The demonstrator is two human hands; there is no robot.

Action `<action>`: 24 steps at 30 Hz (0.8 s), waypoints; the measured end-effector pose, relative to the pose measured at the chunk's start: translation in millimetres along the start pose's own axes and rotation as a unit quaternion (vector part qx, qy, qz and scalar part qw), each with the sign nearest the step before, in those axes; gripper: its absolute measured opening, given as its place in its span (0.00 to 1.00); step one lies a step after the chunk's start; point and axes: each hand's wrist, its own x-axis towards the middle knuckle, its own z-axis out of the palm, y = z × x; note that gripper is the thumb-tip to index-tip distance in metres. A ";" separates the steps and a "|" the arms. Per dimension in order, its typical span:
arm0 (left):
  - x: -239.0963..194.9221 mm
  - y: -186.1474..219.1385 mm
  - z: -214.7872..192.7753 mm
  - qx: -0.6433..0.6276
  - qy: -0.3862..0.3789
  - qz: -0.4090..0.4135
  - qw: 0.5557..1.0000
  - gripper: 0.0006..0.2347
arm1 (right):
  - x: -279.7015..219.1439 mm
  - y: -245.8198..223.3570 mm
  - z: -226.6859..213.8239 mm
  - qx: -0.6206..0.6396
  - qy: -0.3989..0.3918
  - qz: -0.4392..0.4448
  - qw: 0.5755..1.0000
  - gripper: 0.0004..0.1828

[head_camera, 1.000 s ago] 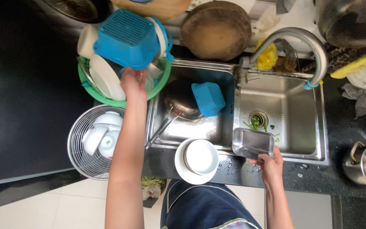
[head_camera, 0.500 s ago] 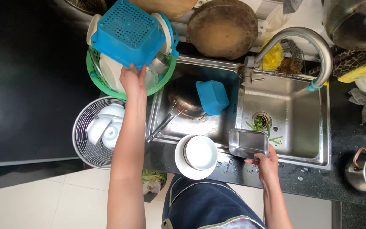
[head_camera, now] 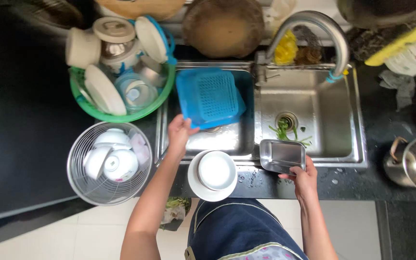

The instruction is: Wash and rinse various kitchen items including bowls, a pot, and chopsticks in a kitchen sink.

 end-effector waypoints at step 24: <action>106.1 -164.8 39.5 0.184 0.051 -0.203 0.960 0.07 | -62.5 -14.7 -22.9 0.053 0.115 0.008 0.992 0.26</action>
